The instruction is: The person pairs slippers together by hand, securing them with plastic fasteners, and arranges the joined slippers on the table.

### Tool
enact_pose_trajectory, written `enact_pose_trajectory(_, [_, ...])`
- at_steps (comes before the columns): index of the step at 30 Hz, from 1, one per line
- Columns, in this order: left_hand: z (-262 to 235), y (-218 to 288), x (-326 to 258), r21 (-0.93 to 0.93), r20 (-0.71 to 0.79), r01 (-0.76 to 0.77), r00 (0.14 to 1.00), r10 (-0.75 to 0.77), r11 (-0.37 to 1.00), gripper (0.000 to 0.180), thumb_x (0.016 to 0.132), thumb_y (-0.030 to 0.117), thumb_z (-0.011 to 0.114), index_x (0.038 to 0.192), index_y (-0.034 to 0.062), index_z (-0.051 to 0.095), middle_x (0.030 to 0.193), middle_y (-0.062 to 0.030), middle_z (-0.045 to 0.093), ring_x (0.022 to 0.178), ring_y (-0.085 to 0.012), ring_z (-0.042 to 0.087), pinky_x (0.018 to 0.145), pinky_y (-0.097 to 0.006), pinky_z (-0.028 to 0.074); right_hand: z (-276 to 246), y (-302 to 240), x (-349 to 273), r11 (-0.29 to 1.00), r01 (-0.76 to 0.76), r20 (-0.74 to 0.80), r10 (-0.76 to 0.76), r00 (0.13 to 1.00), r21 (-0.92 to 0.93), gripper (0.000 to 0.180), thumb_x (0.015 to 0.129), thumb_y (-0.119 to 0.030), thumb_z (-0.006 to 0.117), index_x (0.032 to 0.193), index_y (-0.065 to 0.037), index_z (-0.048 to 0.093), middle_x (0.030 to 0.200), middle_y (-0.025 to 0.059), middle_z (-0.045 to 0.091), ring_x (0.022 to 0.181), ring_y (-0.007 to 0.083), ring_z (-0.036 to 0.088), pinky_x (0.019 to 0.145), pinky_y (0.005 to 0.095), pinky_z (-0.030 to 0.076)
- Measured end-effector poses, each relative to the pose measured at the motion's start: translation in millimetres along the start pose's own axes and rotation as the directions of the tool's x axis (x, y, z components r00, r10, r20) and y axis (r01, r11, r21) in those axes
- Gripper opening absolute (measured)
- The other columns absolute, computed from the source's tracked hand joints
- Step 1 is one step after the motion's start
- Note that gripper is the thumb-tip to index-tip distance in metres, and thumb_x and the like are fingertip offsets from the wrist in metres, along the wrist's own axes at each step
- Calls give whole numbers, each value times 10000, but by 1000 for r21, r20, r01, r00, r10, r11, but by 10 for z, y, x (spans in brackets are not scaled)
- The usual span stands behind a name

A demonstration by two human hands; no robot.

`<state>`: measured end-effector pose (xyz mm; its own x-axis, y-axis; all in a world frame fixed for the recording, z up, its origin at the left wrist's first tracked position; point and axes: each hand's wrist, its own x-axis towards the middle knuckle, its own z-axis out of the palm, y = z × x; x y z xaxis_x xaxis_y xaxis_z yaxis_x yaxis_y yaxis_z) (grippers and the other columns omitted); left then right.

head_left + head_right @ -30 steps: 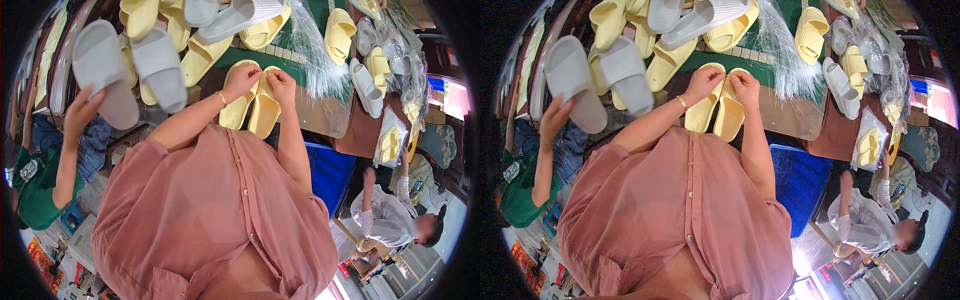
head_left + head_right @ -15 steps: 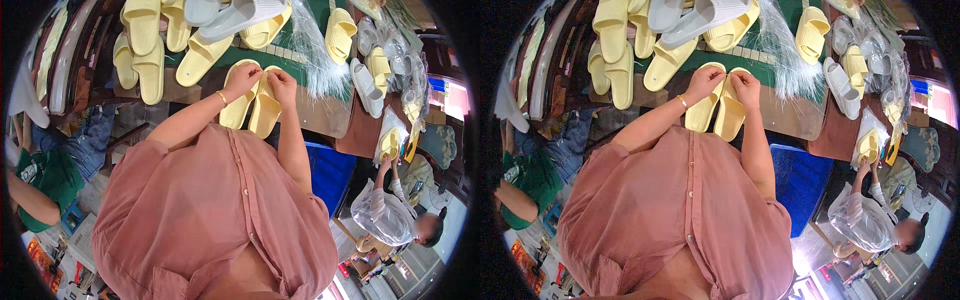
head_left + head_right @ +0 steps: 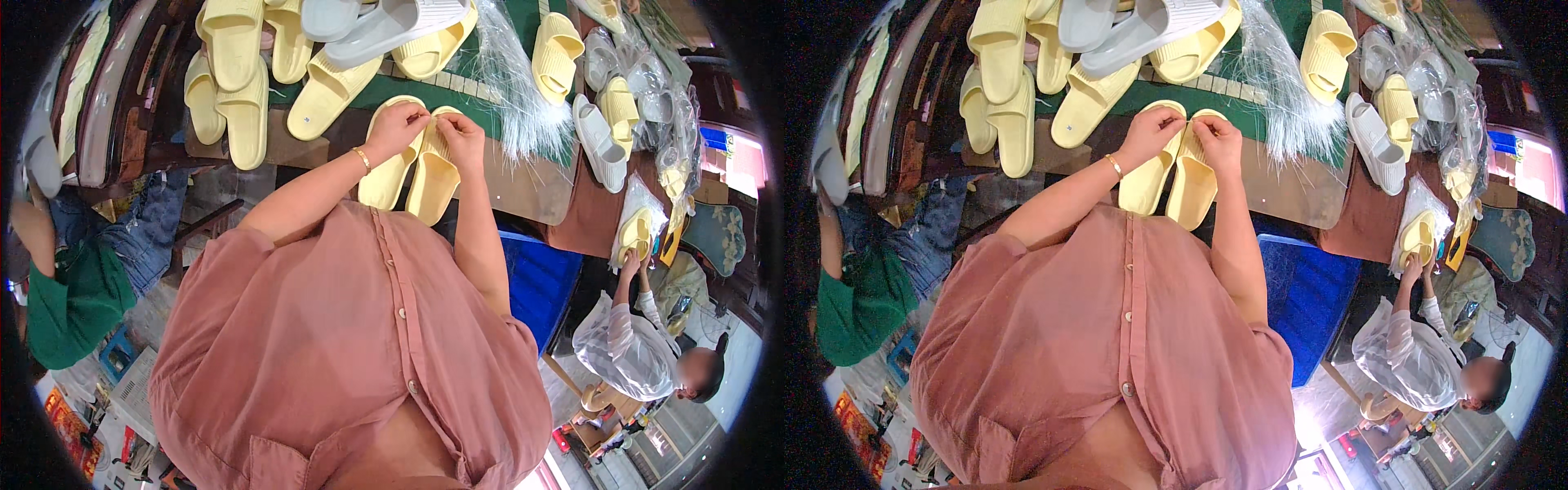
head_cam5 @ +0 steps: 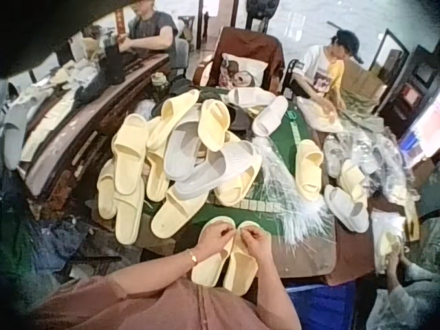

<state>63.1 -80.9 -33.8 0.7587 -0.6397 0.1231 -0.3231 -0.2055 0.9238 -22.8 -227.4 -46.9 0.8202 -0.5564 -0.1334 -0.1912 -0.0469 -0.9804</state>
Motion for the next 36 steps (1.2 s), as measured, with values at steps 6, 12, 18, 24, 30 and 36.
enact_pose_trajectory(6, [7, 2, -1, 5, -22, -14, 1000, 14, 1000, 181, 832, 165, 641, 903, -1, 649, 803, -103, 640, 660, -184, 608, 620, -290, 485, 3, -101, -31, 997, -55, -29, 56, 998, 45, 111, 790, -72, 684, 869, 5, 694, 770, 9, 659, 661, 60, 581, 614, 211, 479])
enact_pose_trajectory(12, [7, -9, 3, 27, -14, -9, 1000, 9, 1000, 180, 829, 165, 644, 896, -1, 649, 803, -102, 640, 661, -186, 610, 617, -290, 485, 8, -118, -35, 999, -34, -7, 34, 999, 19, 105, 798, -65, 675, 873, 7, 693, 767, 5, 655, 657, 60, 577, 609, 211, 476])
enact_pose_trajectory(18, [21, -12, 2, 17, -10, -3, 1000, 3, 1000, 170, 829, 158, 641, 890, 0, 648, 796, -96, 633, 657, -183, 606, 613, -287, 483, 9, -94, -30, 998, -24, -6, 24, 1000, 62, 105, 800, -66, 675, 875, 5, 692, 759, 9, 653, 657, 62, 578, 604, 211, 474])
enact_pose_trajectory(24, [25, -38, 0, 12, -7, -2, 1000, 2, 1000, 166, 831, 155, 637, 893, 1, 647, 794, -95, 630, 660, -183, 603, 614, -288, 479, 12, -118, -43, 1000, 4, 16, -4, 1000, -17, 118, 802, -84, 680, 875, 8, 690, 747, 15, 652, 648, 63, 578, 588, 212, 470])
enact_pose_trajectory(30, [36, -28, 2, 3, -5, 1, 1000, -1, 1000, 169, 834, 159, 630, 894, 1, 647, 790, -98, 623, 668, -192, 602, 621, -295, 477, -3, -103, -35, 999, 3, 27, -1, 1000, -45, 133, 791, -101, 690, 867, 8, 694, 745, 25, 655, 647, 69, 583, 592, 220, 475])
enact_pose_trajectory(36, [44, -52, 13, 26, -4, -39, 999, 39, 999, 167, 834, 161, 618, 870, 0, 644, 789, -106, 619, 695, -233, 605, 635, -320, 476, -13, -104, -20, 992, 10, 31, -7, 1000, -123, 132, 777, -109, 702, 857, -5, 705, 738, 28, 661, 641, 73, 586, 605, 223, 483])
